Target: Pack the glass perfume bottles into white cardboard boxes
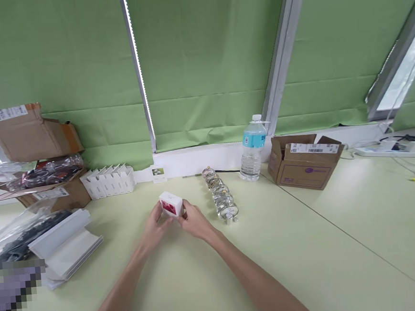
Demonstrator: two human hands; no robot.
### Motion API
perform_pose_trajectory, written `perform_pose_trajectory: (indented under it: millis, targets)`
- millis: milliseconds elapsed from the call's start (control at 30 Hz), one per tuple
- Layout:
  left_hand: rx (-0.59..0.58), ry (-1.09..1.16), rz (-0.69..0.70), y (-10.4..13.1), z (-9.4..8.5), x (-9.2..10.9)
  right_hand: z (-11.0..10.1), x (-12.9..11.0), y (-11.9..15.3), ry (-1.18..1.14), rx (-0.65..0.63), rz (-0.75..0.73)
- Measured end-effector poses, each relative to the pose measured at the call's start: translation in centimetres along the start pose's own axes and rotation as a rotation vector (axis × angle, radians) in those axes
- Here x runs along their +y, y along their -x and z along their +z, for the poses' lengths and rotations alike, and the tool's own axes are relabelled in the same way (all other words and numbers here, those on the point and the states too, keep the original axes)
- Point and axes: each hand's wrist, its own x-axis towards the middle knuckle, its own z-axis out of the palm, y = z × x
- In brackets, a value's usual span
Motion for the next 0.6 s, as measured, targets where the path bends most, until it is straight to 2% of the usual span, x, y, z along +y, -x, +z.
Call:
perform_pose_trajectory:
  millis: [133, 267, 467, 600]
  targets:
    - [0.092, -0.001, -0.097, -0.1, -0.5, -0.2, 0.8, 0.2, 0.0, 0.027, 0.08, 0.06]
    - [0.079, 0.006, -0.11, -0.2, -0.9, -0.4, 1.5, 0.5, -0.2, 0.056, 0.152, 0.098]
    - [0.136, -0.028, -0.134, 0.0, -0.9, -0.5, 1.4, 1.4, -1.3, 0.154, 0.173, 0.056]
    - [0.15, -0.077, -0.179, -0.2, -0.9, -0.9, 1.5, 2.1, -3.2, 0.253, 0.175, 0.084]
